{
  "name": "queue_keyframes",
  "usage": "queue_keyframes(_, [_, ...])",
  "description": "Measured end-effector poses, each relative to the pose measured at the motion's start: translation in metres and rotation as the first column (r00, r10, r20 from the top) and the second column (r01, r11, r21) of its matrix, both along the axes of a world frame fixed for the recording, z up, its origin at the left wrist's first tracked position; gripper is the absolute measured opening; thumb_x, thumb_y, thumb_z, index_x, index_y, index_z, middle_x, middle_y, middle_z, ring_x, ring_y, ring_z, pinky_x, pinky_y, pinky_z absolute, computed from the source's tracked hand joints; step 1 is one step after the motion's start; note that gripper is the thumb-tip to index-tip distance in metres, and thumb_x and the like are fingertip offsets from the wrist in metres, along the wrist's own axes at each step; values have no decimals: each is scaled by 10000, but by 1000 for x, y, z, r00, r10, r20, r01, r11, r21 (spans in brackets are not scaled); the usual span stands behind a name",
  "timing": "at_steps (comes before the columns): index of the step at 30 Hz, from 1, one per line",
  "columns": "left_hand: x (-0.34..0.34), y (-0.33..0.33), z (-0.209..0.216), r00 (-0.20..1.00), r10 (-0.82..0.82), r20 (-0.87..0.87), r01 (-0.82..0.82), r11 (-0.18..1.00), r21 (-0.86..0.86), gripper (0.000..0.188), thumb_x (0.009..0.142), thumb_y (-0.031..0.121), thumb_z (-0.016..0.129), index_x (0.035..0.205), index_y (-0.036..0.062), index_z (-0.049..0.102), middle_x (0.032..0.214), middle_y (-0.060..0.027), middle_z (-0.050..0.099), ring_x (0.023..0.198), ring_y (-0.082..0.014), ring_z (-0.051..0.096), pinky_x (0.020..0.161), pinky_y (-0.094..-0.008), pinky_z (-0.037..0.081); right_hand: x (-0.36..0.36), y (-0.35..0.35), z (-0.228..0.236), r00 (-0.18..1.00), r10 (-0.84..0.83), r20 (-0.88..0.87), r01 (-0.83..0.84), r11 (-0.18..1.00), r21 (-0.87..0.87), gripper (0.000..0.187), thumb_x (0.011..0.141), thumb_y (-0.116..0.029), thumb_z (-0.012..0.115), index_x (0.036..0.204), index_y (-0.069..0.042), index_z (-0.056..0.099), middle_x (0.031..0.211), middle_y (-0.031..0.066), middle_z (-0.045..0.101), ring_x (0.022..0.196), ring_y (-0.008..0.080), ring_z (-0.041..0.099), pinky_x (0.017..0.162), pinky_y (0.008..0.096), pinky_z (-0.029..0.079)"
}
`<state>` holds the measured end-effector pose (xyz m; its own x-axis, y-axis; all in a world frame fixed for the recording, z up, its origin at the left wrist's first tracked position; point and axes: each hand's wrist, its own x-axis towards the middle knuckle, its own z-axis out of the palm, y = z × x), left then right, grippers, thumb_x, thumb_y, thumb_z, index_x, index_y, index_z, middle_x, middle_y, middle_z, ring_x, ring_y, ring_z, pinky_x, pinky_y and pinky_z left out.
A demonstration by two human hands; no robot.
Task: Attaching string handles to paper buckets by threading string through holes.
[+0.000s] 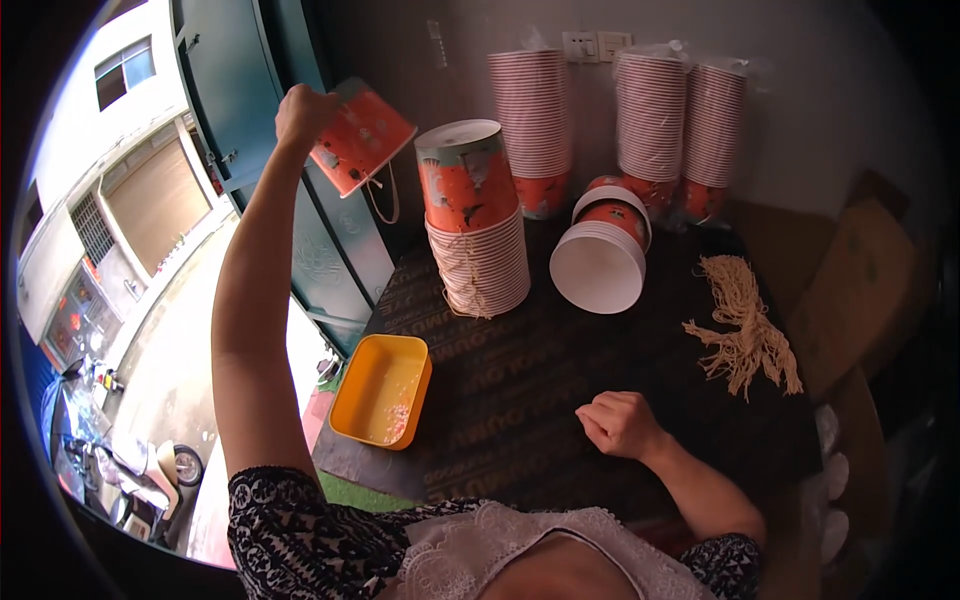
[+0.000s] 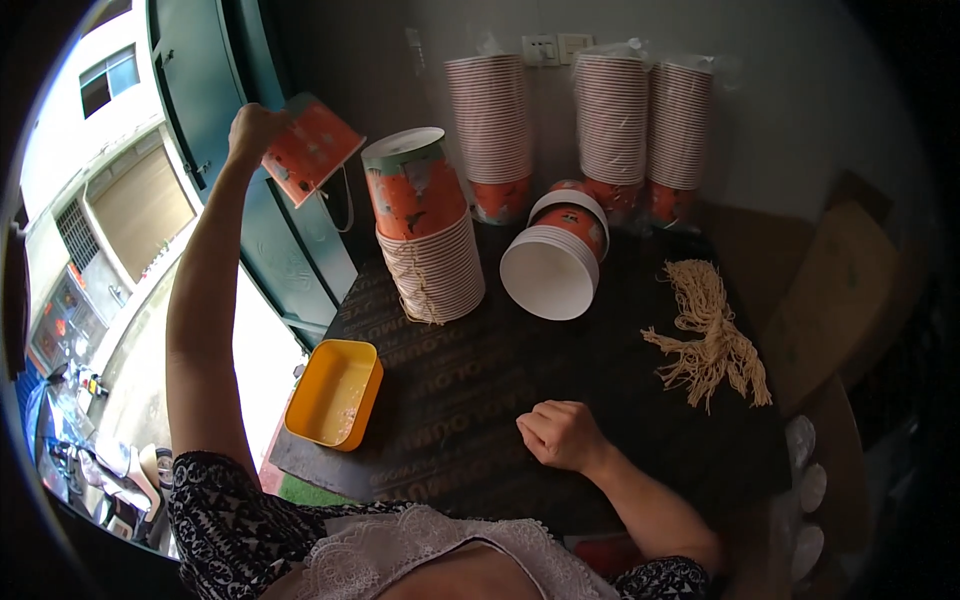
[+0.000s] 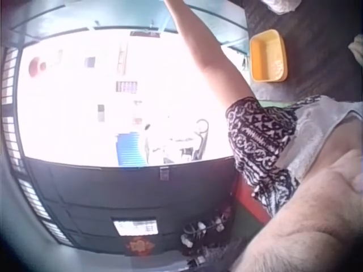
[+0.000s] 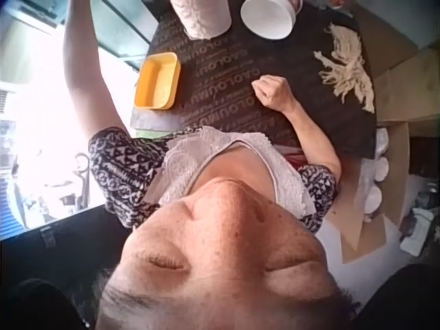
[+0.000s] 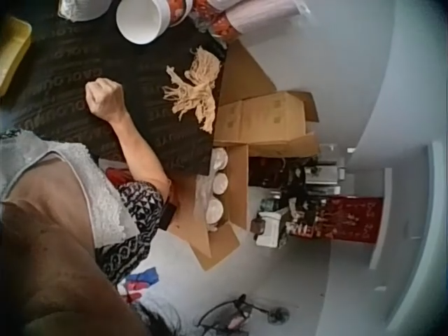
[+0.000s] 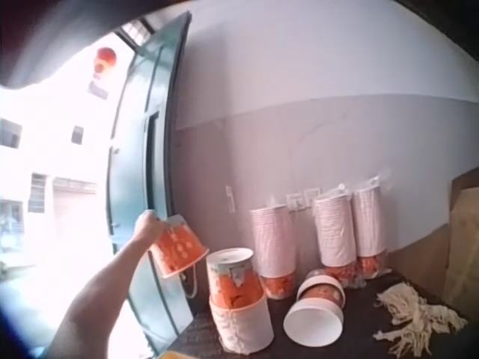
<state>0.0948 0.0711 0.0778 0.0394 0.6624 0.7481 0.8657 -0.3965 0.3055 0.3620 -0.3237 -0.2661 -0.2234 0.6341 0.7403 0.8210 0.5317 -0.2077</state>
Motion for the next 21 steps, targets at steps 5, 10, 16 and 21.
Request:
queue_keyframes(5, [-9,19,8,996,-82,26,83,996,-38,390,768,363,672,794,-26,693,804,-199,677,780,-345,671,731,-410,526,0,1,-2,998,46,-34,-47,998,-38,91,717,-6,671,667,-42,604,603,74,573,538,239,584,487,330,472])
queue_keyframes(10, [19,16,-5,944,-320,80,320,947,6,380,750,358,661,750,-19,700,659,-166,645,644,-297,660,644,-384,522,2,3,-8,998,46,-50,-50,996,-79,101,724,-29,642,652,-51,576,575,70,537,523,232,568,479,322,464])
queue_keyframes(16, [54,-5,-7,910,-415,17,412,907,93,348,756,331,655,819,-8,705,705,-167,660,656,-264,664,644,-362,521,3,4,-7,996,24,-82,-33,994,-107,89,723,-27,641,660,-51,583,592,75,553,534,238,576,491,323,472])
queue_keyframes(21, [73,-17,-8,884,-465,-51,467,879,96,344,797,320,683,882,-14,694,769,-141,664,681,-227,654,652,-343,528,4,3,-8,997,11,-82,-23,989,-146,68,724,-31,644,677,-51,599,613,75,576,555,241,592,507,325,484])
